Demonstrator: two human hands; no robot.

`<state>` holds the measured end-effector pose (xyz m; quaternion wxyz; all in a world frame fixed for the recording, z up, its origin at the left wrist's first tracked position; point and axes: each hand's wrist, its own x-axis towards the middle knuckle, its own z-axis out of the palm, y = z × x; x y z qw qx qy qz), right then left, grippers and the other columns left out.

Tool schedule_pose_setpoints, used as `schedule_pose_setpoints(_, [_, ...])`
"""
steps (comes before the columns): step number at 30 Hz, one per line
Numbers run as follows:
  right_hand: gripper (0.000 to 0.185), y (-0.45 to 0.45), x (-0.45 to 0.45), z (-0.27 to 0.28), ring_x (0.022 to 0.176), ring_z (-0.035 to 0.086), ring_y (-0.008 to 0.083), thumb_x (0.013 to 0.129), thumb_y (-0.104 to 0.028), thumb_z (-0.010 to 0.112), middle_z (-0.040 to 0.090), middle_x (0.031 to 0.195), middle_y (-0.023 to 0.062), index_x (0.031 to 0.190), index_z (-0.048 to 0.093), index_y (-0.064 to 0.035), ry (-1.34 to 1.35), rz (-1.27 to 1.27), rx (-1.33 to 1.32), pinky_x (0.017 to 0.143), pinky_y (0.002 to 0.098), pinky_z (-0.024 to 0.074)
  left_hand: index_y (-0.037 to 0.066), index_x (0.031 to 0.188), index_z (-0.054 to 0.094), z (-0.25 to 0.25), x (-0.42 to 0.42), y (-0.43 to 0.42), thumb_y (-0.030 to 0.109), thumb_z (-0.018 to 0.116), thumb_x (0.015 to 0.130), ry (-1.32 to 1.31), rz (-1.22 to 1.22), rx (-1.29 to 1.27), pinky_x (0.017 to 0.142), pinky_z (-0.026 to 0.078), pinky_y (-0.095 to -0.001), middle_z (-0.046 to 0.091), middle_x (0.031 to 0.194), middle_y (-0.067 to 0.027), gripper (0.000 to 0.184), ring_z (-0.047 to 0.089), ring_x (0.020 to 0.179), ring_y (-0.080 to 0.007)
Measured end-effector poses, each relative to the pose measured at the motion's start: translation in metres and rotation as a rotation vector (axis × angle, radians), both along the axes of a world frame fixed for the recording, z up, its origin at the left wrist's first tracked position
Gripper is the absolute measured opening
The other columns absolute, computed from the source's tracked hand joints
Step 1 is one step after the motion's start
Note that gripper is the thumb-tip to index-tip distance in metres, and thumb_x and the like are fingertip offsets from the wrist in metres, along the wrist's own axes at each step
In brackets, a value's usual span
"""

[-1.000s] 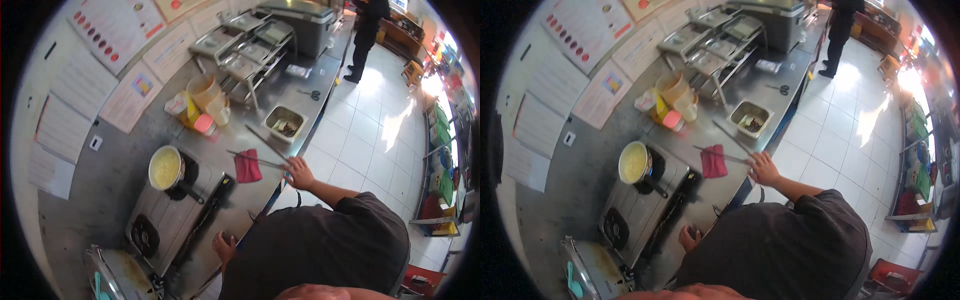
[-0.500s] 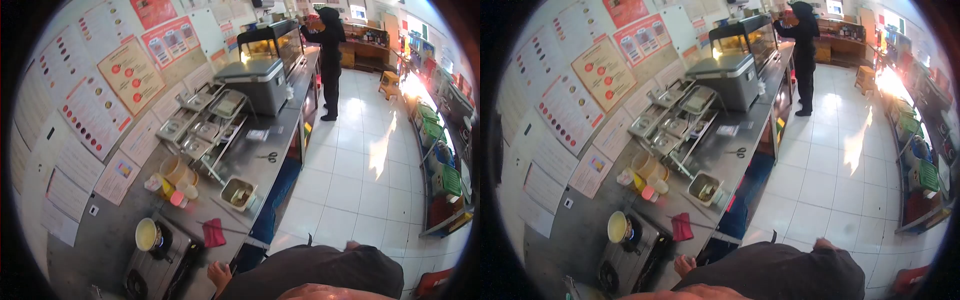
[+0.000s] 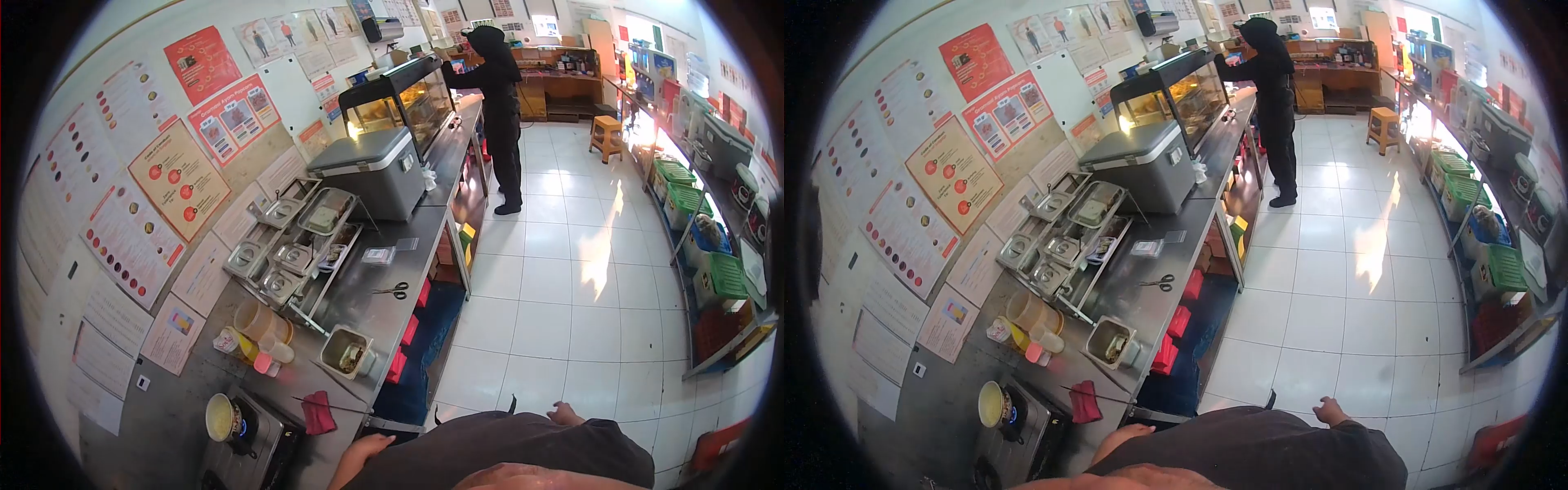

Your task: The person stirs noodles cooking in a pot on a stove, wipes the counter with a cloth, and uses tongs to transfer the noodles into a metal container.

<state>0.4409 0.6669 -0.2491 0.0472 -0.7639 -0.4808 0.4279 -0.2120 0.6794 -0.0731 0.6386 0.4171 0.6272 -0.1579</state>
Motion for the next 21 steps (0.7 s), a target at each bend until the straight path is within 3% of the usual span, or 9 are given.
schedule_pose_setpoints(2, [0.048, 0.02, -0.015, 0.007, 0.126, 0.057, 0.0445, 0.091, -0.041, 0.07, 0.059, 0.134, 0.0291, 0.12, 0.07, -0.0027, 0.03, 0.047, -0.015, 0.109, 0.0475, 0.0474, 0.001, 0.144, 0.053, 0.073, 0.041, 0.016, 0.053, 0.06, 0.101, -0.01, -0.261, 0.53, 0.094, 0.052, -0.0408, 0.064, 0.131, -0.0155, 0.068, 0.065, 0.109, -0.0224])
schedule_pose_setpoints(4, [0.044, 0.039, -0.023, 0.011, 0.126, 0.056, 0.0466, 0.09, -0.036, 0.07, 0.059, 0.133, 0.0296, 0.119, 0.07, -0.0033, 0.079, 0.18, -0.134, 0.109, 0.0488, 0.0472, 0.001, 0.143, 0.054, 0.233, 0.082, 0.055, 0.043, 0.062, 0.103, -0.278, -0.023, 0.381, 0.096, 0.053, -0.0401, 0.064, 0.131, -0.0127, 0.059, 0.065, 0.108, -0.0209])
schedule_pose_setpoints(5, [0.042, 0.043, -0.019, 0.008, 0.126, 0.055, 0.0477, 0.09, -0.034, 0.07, 0.058, 0.133, 0.0299, 0.119, 0.071, -0.0036, 0.092, 0.25, -0.197, 0.109, 0.0494, 0.047, 0.004, 0.145, 0.053, 0.28, 0.074, 0.082, 0.033, 0.062, 0.104, -0.507, -0.05, 0.585, 0.095, 0.053, -0.0373, 0.065, 0.128, -0.0108, 0.051, 0.065, 0.107, -0.0199])
schedule_pose_setpoints(8, [0.046, 0.024, 0.003, -0.025, 0.128, 0.053, 0.0496, 0.088, -0.029, 0.069, 0.058, 0.132, 0.0305, 0.127, 0.067, -0.005, -0.006, 0.493, 0.191, 0.109, 0.0501, 0.0471, 0.007, 0.147, 0.051, 0.448, 0.099, 0.108, 0.032, 0.08, 0.089, -0.25, 0.001, 1.448, 0.116, 0.035, -0.0417, 0.054, 0.149, -0.0138, 0.069, 0.048, 0.14, -0.025])
schedule_pose_setpoints(10, [0.053, 0.009, 0.013, 0.001, 0.129, 0.051, 0.0501, 0.085, -0.028, 0.07, 0.058, 0.132, 0.0305, 0.133, 0.063, -0.0059, -0.022, 0.297, 0.069, 0.109, 0.0506, 0.0468, 0.0, 0.151, 0.042, 0.544, 0.15, 0.094, 0.038, 0.084, 0.083, -0.065, -0.272, 2.136, 0.117, 0.034, -0.0415, 0.052, 0.149, -0.0129, 0.089, 0.047, 0.138, -0.0271])
schedule_pose_setpoints(11, [0.057, 0.006, 0.017, 0.024, 0.13, 0.05, 0.0504, 0.084, -0.027, 0.07, 0.058, 0.132, 0.0306, 0.136, 0.061, -0.0063, -0.038, 0.198, 0.016, 0.11, 0.0509, 0.0466, 0.0, 0.154, 0.04, 0.573, 0.174, 0.086, 0.059, 0.08, 0.08, -0.063, -0.279, 2.346, 0.122, 0.026, -0.0458, 0.043, 0.156, -0.021, 0.103, 0.038, 0.147, -0.0327])
schedule_pose_setpoints(15, [0.063, 0.001, 0.058, -0.005, 0.126, 0.054, 0.0482, 0.084, -0.032, 0.071, 0.057, 0.134, 0.0298, 0.14, 0.057, -0.0062, -0.203, 0.077, -0.073, 0.109, 0.0495, 0.0476, 0.0, 0.152, 0.041, 0.576, 0.225, 0.072, 0.057, 0.079, 0.081, -0.136, -0.401, 2.714, 0.12, 0.027, -0.0453, 0.044, 0.153, -0.0198, 0.098, 0.039, 0.144, -0.0317])
schedule_pose_setpoints(18, [0.066, -0.058, 0.108, -0.059, 0.135, 0.047, 0.0453, 0.088, -0.042, 0.066, 0.053, 0.144, 0.0274, 0.141, 0.055, -0.0051, -0.278, 0.632, -0.387, 0.113, 0.0495, 0.0433, 0.001, 0.151, 0.041, 0.581, 0.217, 0.086, 0.056, 0.078, 0.083, -0.161, -0.407, 2.739, 0.119, 0.028, -0.0449, 0.044, 0.151, -0.0189, 0.095, 0.04, 0.141, -0.0309])
schedule_pose_setpoints(21, [0.075, -0.058, 0.091, -0.08, 0.144, 0.039, 0.0432, 0.09, -0.051, 0.061, 0.048, 0.152, 0.0234, 0.151, 0.048, -0.0087, -0.12, 0.113, -0.129, 0.12, 0.0519, 0.0322, 0.001, 0.149, 0.041, 0.586, 0.217, 0.097, 0.054, 0.078, 0.084, -0.14, -0.471, 2.783, 0.118, 0.029, -0.0445, 0.045, 0.149, -0.018, 0.092, 0.04, 0.139, -0.0301])
